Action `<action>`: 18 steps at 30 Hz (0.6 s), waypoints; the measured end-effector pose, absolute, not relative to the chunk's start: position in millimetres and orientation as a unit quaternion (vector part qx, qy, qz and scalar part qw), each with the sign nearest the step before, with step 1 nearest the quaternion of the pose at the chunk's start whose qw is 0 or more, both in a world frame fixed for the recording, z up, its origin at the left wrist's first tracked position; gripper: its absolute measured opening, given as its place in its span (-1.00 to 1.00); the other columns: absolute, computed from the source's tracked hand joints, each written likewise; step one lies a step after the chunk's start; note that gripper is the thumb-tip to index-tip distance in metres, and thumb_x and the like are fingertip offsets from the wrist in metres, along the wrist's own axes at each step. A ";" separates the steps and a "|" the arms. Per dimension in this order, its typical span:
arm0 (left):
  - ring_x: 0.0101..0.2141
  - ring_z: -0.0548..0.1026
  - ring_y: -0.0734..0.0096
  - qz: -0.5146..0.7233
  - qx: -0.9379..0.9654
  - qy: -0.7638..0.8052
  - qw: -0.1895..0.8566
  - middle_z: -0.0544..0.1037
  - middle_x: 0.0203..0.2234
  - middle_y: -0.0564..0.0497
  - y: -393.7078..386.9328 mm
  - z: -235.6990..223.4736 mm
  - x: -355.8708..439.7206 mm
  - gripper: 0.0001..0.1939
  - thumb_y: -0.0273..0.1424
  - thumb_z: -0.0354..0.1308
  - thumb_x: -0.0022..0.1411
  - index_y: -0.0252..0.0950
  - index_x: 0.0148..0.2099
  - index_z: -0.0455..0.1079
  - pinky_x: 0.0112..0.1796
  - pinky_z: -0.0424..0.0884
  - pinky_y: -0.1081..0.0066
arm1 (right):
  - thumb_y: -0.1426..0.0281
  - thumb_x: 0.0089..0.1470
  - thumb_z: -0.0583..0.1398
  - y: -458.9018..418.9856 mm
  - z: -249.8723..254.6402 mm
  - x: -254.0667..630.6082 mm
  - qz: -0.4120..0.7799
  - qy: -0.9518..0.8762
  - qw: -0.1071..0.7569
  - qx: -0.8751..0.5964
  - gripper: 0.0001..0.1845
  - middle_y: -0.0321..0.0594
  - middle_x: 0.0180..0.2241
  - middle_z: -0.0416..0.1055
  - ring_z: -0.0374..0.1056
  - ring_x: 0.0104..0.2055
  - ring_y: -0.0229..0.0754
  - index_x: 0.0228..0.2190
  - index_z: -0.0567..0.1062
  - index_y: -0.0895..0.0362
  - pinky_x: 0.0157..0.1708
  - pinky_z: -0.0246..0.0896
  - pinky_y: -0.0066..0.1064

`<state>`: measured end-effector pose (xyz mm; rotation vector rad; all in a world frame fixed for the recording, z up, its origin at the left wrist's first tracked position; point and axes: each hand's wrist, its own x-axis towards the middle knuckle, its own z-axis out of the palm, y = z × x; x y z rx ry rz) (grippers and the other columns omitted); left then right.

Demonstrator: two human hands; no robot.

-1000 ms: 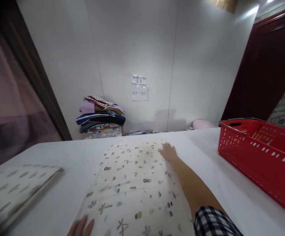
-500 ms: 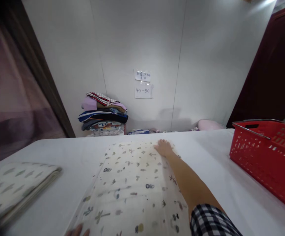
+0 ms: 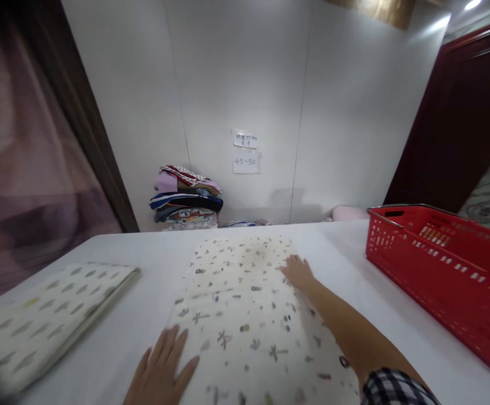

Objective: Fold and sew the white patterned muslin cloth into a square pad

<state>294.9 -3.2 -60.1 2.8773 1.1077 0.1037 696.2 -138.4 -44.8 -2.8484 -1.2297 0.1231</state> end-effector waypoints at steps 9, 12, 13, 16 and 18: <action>0.26 -0.21 0.08 0.006 0.932 0.357 0.066 -0.15 0.28 -0.10 -7.0 -46.8 297.2 -0.25 0.03 -0.27 0.20 -0.31 0.30 -0.05 0.17 -0.12 0.00 | 0.04 0.15 -0.18 -307.0 -58.9 587.1 0.088 -0.378 0.068 -0.919 -0.28 -0.15 0.28 -0.22 -0.32 0.31 -0.09 0.22 0.03 0.18 0.21 -0.34 -0.12; 0.26 -0.22 0.13 -0.011 0.930 0.353 0.099 -0.20 0.29 -0.10 -3.5 -41.5 295.0 -0.31 -0.01 -0.27 0.23 -0.28 0.29 -0.02 0.17 -0.09 0.05 | 0.12 0.17 -0.18 -354.0 -66.8 563.4 0.071 -0.370 0.090 -0.922 -0.35 -0.16 0.27 -0.12 -0.25 0.30 -0.11 0.21 0.07 0.16 0.21 -0.30 -0.13; 0.26 -0.20 0.15 -0.024 0.931 0.348 0.110 -0.19 0.29 -0.10 -3.0 -39.4 291.8 -0.34 -0.04 -0.26 0.24 -0.27 0.28 0.00 0.17 -0.07 0.06 | 0.13 0.17 -0.18 -368.3 -69.5 557.2 0.065 -0.368 0.092 -0.923 -0.36 -0.15 0.26 -0.10 -0.23 0.30 -0.11 0.20 0.10 0.16 0.21 -0.28 -0.13; 0.26 -0.17 0.17 -0.048 0.934 0.332 0.125 -0.12 0.29 -0.10 -7.3 -36.0 272.8 -0.35 -0.04 -0.21 0.23 -0.24 0.28 0.02 0.15 -0.04 0.05 | 0.14 0.18 -0.18 -404.7 -77.1 542.8 0.054 -0.364 0.095 -0.925 -0.38 -0.16 0.25 -0.06 -0.21 0.29 -0.10 0.16 0.17 0.15 0.21 -0.26 -0.11; 0.26 -0.18 0.18 -0.037 0.935 0.330 0.124 -0.11 0.29 -0.07 -16.3 -36.8 254.1 -0.33 -0.02 -0.18 0.20 -0.22 0.27 0.02 0.16 -0.06 0.04 | 0.14 0.18 -0.18 -420.5 -80.3 535.4 0.049 -0.356 0.104 -0.927 -0.38 -0.15 0.25 -0.05 -0.20 0.29 -0.10 0.16 0.18 0.15 0.20 -0.24 -0.11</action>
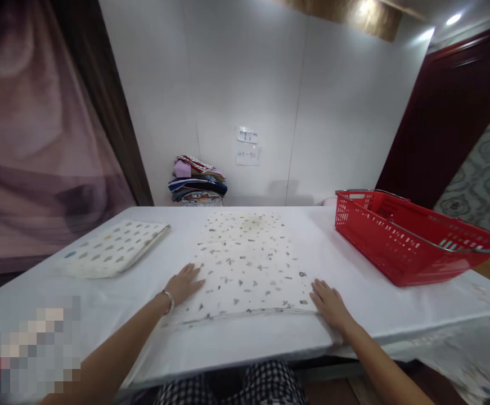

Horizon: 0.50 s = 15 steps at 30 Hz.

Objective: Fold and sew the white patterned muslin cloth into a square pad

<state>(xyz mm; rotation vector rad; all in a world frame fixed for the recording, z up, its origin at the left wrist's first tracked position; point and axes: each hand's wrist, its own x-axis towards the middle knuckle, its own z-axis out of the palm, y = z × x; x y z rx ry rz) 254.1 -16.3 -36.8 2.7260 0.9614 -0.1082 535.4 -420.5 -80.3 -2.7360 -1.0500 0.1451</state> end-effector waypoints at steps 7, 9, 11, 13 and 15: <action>0.26 -0.14 0.21 0.014 0.925 0.360 0.122 -0.08 0.28 -0.04 -60.5 -43.2 205.7 -0.38 -0.06 -0.16 0.23 -0.22 0.26 0.05 0.18 -0.10 0.14 | 0.11 0.18 -0.21 -403.4 -66.9 495.2 -0.018 -0.418 0.134 -0.898 -0.37 -0.18 0.27 -0.15 -0.29 0.31 -0.10 0.19 0.12 0.12 0.21 -0.26 -0.09; 0.26 -0.14 0.20 0.030 0.920 0.371 0.121 -0.08 0.28 -0.04 -70.3 -43.9 199.3 -0.39 -0.07 -0.15 0.23 -0.23 0.25 0.06 0.18 -0.09 0.12 | 0.07 0.18 -0.19 -391.2 -62.8 480.3 -0.012 -0.461 0.124 -0.879 -0.35 -0.18 0.27 -0.16 -0.29 0.31 -0.09 0.19 0.10 0.11 0.22 -0.29 -0.07; 0.25 -0.12 0.18 0.044 0.920 0.374 0.113 -0.06 0.28 -0.04 -77.4 -45.1 192.8 -0.40 -0.07 -0.14 0.23 -0.22 0.24 0.08 0.18 -0.09 0.10 | 0.02 0.16 -0.17 -386.4 -63.8 470.5 -0.002 -0.487 0.107 -0.867 -0.33 -0.18 0.26 -0.12 -0.25 0.30 -0.07 0.19 0.13 0.10 0.22 -0.31 -0.03; 0.25 -0.08 0.18 0.057 0.921 0.372 0.104 -0.01 0.27 -0.04 -81.2 -47.0 185.4 -0.42 -0.09 -0.14 0.24 -0.22 0.24 0.09 0.18 -0.08 0.10 | 0.00 0.16 -0.15 -391.3 -70.3 468.9 -0.007 -0.500 0.092 -0.861 -0.33 -0.17 0.25 -0.05 -0.20 0.29 -0.06 0.17 0.17 0.08 0.21 -0.29 -0.03; 0.24 -0.04 0.20 0.068 0.921 0.370 0.103 0.03 0.25 -0.03 -82.2 -48.9 177.9 -0.44 -0.11 -0.14 0.25 -0.23 0.23 0.10 0.18 -0.06 0.12 | 0.01 0.15 -0.14 -403.3 -80.2 474.8 -0.028 -0.500 0.085 -0.861 -0.35 -0.17 0.24 -0.02 -0.16 0.28 -0.06 0.16 0.19 0.07 0.20 -0.22 -0.03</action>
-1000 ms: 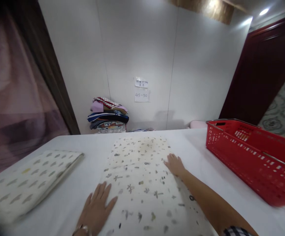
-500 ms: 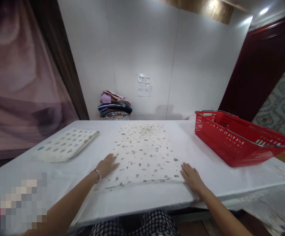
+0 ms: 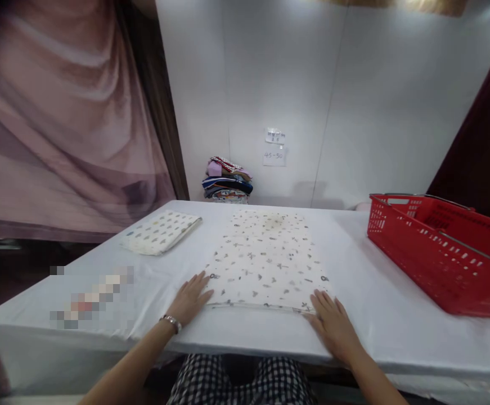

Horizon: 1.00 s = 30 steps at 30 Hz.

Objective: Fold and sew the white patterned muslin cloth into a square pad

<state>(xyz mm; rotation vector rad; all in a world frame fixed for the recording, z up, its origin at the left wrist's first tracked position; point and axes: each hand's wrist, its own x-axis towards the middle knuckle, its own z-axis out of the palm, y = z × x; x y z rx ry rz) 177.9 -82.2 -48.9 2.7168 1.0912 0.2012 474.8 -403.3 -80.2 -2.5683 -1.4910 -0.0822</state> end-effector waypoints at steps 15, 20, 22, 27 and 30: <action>0.21 0.04 0.12 0.173 0.940 0.294 0.005 0.13 0.21 -0.09 -125.1 -30.6 203.7 -0.45 -0.08 -0.09 0.24 -0.24 0.18 0.20 0.15 0.03 0.00 | 0.01 0.18 -0.18 -321.0 -28.1 434.1 -0.047 -0.596 0.130 -0.791 -0.34 -0.20 0.27 -0.13 -0.29 0.31 -0.06 0.19 0.12 0.08 0.23 -0.38 -0.03; 0.21 0.05 0.13 0.124 0.939 0.321 0.028 0.18 0.19 -0.04 -108.0 -48.9 189.5 -0.42 -0.04 -0.15 0.25 -0.22 0.21 0.14 0.14 0.05 0.00 | -0.03 0.17 -0.25 -248.3 -10.7 423.9 0.090 -0.643 0.116 -0.752 -0.27 -0.24 0.29 -0.26 -0.41 0.32 -0.10 0.23 -0.01 0.10 0.24 -0.47 -0.13; 0.22 0.02 0.17 0.122 0.940 0.317 0.042 0.16 0.21 -0.01 -103.9 -53.5 183.2 -0.40 -0.03 -0.19 0.26 -0.21 0.24 0.10 0.15 0.03 0.03 | -0.03 0.16 -0.24 -224.7 -10.2 429.0 0.127 -0.647 0.093 -0.746 -0.25 -0.21 0.29 -0.28 -0.42 0.32 -0.09 0.24 -0.05 0.13 0.24 -0.47 -0.14; 0.23 0.00 0.18 0.116 0.938 0.318 0.076 0.12 0.22 -0.03 -103.3 -54.0 181.1 -0.38 -0.01 -0.19 0.25 -0.21 0.24 0.09 0.16 0.03 0.08 | 0.02 0.17 -0.23 -169.5 -10.7 464.9 0.131 -0.594 0.048 -0.792 -0.25 -0.16 0.30 -0.36 -0.45 0.32 -0.04 0.25 -0.09 0.19 0.22 -0.43 -0.14; 0.23 0.00 0.18 0.115 0.938 0.315 0.086 0.11 0.23 -0.04 -104.1 -52.0 181.6 -0.39 -0.02 -0.18 0.25 -0.20 0.25 0.08 0.16 0.03 0.07 | 0.04 0.17 -0.24 -138.5 -15.7 490.4 0.100 -0.545 0.035 -0.832 -0.27 -0.14 0.30 -0.36 -0.46 0.32 -0.03 0.24 -0.10 0.20 0.21 -0.41 -0.14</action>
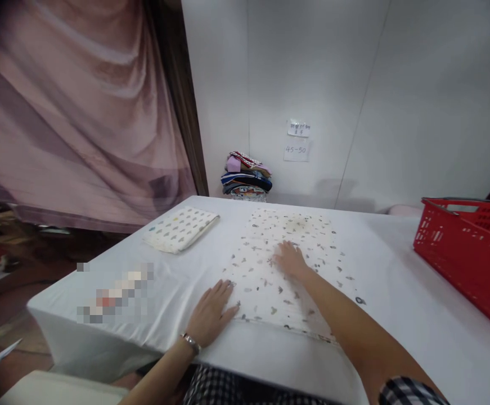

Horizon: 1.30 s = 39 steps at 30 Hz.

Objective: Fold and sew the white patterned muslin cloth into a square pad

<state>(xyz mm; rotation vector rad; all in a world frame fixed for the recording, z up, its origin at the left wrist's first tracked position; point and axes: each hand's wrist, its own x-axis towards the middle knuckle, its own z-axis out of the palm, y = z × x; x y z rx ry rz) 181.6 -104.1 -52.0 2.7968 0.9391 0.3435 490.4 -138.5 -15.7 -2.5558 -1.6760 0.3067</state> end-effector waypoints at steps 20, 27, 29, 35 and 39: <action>0.22 0.02 0.18 0.139 0.936 0.309 0.091 0.12 0.22 0.03 -99.4 -60.0 177.1 -0.43 -0.06 -0.12 0.24 -0.10 0.25 0.06 0.16 0.09 0.05 | -0.04 0.14 -0.30 -78.6 -43.9 486.3 0.108 -0.534 0.054 -0.837 -0.20 -0.07 0.30 -0.32 -0.45 0.31 -0.02 0.22 -0.04 0.23 0.18 -0.50 -0.02; 0.22 0.03 0.18 0.136 0.935 0.313 0.102 0.13 0.21 0.02 -100.0 -57.5 177.6 -0.44 -0.05 -0.12 0.24 -0.11 0.24 0.09 0.15 0.09 0.04 | -0.05 0.13 -0.29 -68.6 -42.4 464.7 0.120 -0.548 0.052 -0.826 -0.17 -0.08 0.30 -0.40 -0.49 0.31 0.00 0.24 -0.14 0.24 0.19 -0.51 -0.01; 0.22 0.03 0.17 0.131 0.934 0.316 0.105 0.13 0.21 0.01 -100.7 -55.5 178.0 -0.42 -0.03 -0.14 0.24 -0.13 0.23 0.11 0.15 0.09 0.04 | -0.03 0.14 -0.28 -68.6 -42.3 454.7 0.122 -0.553 0.047 -0.823 -0.19 -0.09 0.30 -0.39 -0.48 0.31 -0.01 0.24 -0.13 0.24 0.19 -0.51 0.00; 0.22 0.04 0.17 0.144 0.933 0.311 0.108 0.16 0.21 -0.03 -102.2 -53.9 178.8 -0.43 -0.05 -0.14 0.25 -0.17 0.23 0.12 0.15 0.08 0.05 | 0.00 0.16 -0.24 -93.1 -39.9 407.3 0.120 -0.596 0.067 -0.791 -0.23 -0.09 0.30 -0.34 -0.45 0.31 -0.04 0.23 -0.05 0.23 0.20 -0.52 -0.05; 0.21 0.06 0.21 0.152 0.929 0.315 0.118 0.19 0.19 -0.03 -100.3 -55.7 178.9 -0.47 -0.10 -0.13 0.26 -0.19 0.20 0.16 0.15 0.08 0.08 | -0.03 0.15 -0.21 -130.4 -38.8 365.4 0.137 -0.671 0.089 -0.723 -0.23 -0.07 0.29 -0.27 -0.41 0.31 -0.03 0.22 -0.01 0.21 0.21 -0.52 -0.06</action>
